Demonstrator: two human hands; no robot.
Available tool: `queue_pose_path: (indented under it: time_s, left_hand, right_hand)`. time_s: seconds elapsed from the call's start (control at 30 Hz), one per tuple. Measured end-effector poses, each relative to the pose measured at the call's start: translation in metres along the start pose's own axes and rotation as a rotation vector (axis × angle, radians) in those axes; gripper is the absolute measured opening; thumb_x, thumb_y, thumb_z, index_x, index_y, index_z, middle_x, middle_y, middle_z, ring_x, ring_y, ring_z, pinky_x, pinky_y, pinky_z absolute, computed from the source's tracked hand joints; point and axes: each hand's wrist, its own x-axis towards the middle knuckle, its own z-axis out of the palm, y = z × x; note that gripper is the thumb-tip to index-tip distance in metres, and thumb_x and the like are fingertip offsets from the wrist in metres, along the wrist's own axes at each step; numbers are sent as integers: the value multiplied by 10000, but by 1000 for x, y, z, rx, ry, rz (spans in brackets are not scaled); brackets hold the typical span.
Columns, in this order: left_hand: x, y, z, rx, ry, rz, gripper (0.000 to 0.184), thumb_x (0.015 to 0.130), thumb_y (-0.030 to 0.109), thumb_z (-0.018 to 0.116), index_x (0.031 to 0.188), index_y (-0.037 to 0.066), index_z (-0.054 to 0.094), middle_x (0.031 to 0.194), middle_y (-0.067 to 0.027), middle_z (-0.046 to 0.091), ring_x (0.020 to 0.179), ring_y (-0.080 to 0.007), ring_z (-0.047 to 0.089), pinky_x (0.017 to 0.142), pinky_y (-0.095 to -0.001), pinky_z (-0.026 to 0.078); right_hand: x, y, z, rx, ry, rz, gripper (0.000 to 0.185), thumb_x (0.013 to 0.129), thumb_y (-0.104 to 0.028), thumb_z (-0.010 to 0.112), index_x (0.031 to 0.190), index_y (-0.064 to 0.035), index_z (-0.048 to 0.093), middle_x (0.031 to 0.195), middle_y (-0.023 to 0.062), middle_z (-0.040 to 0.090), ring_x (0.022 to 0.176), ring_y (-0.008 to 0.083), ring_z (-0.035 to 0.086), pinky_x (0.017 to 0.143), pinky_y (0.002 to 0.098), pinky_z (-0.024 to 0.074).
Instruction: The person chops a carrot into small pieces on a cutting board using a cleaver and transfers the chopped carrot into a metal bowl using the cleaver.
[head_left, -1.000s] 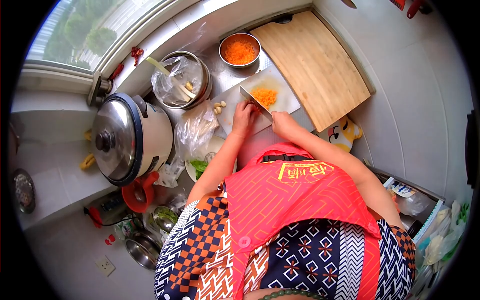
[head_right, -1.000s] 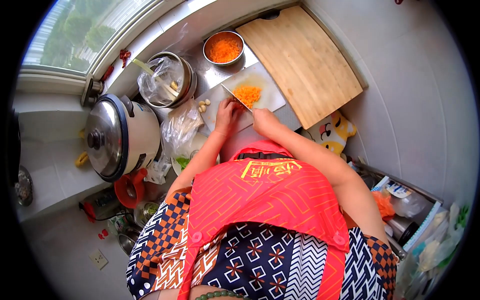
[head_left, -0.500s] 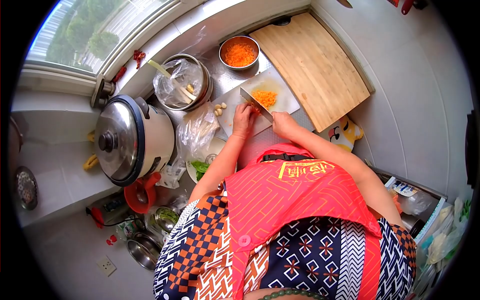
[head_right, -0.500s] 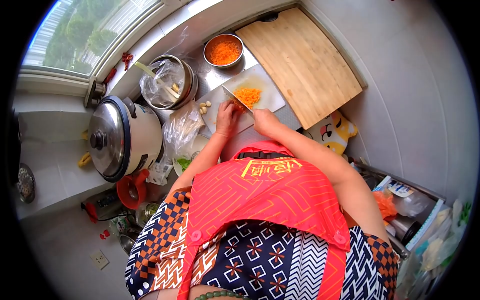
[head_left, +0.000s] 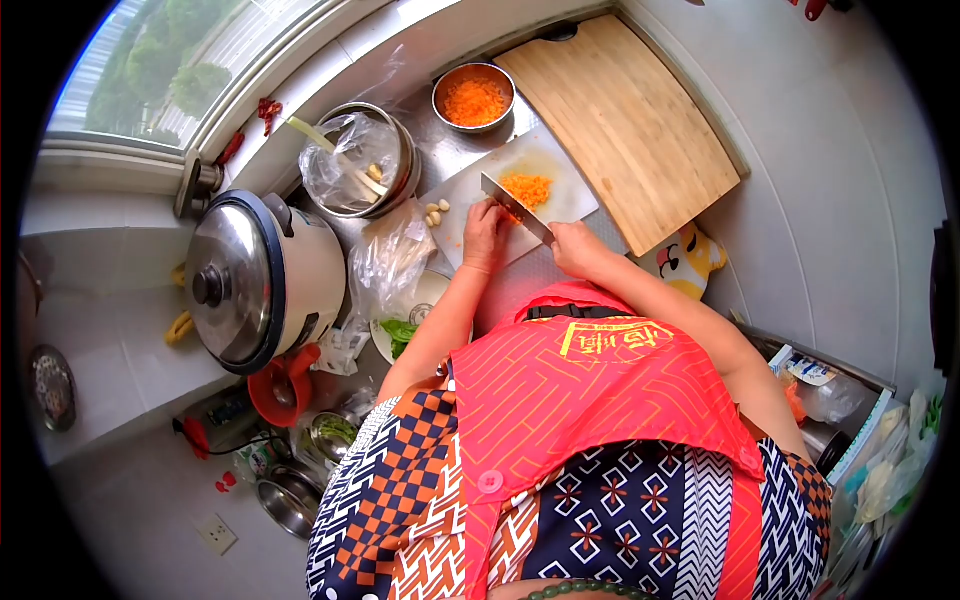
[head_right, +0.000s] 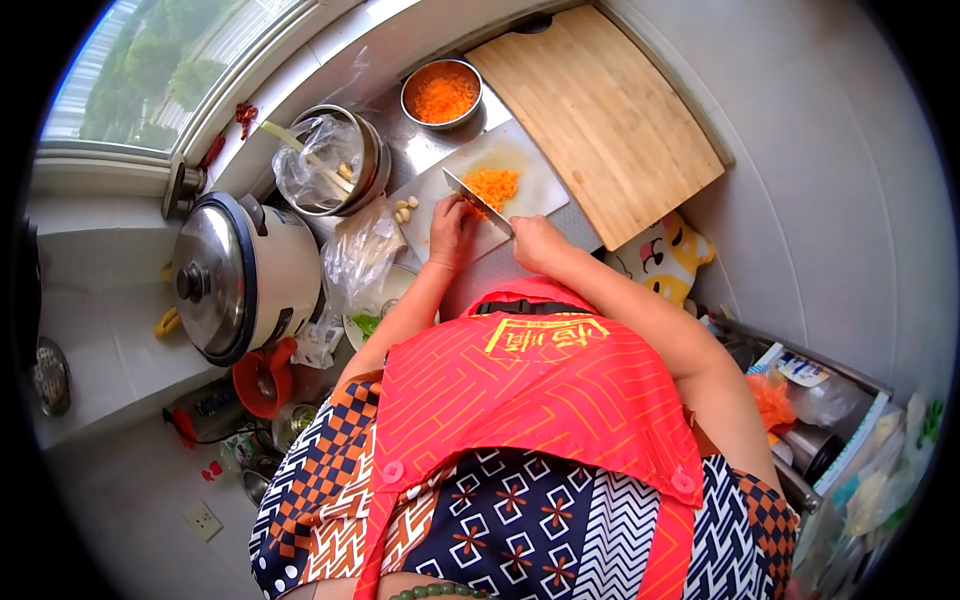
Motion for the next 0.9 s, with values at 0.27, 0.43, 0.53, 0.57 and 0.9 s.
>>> queue_pose_path:
  time_s: [0.27,0.43,0.53,0.57,0.9]
  left_hand:
    - [2,1,-1,-37,4,-15,128,719,37,680,832,55,623,991,-113,606,943,-314,554,827,-375,454]
    - [2,-2,0,-24,9,-9,112,725,36,674,821,60,623,985,-106,610,934,-312,554,823,-373,451]
    - [2,-2,1,-18,4,-9,109,729,39,672,824,59,623,994,-108,611,943,-312,553,835,-376,448]
    - [2,-2,1,-17,4,-7,109,730,40,672,825,58,623,998,-108,611,948,-312,553,840,-377,447]
    - [4,5,-10,-24,-26,-33,123,737,48,663,853,66,626,1006,-110,608,972,-315,551,856,-384,446]
  right_hand:
    - [11,0,12,42,-32,48,123,798,-46,497,831,32,586,800,297,616,812,454,612,744,507,491]
    - [18,1,22,24,15,28,137,801,-42,478,827,30,592,772,297,613,768,464,611,702,514,495]
    - [18,2,21,17,36,17,139,804,-45,477,823,29,594,769,299,613,761,465,611,695,516,495]
    - [18,2,20,15,39,16,139,805,-46,478,822,29,595,769,300,613,761,465,611,695,516,496]
    - [16,-3,14,-20,2,48,146,796,-55,501,849,27,610,793,291,627,780,446,626,718,503,507]
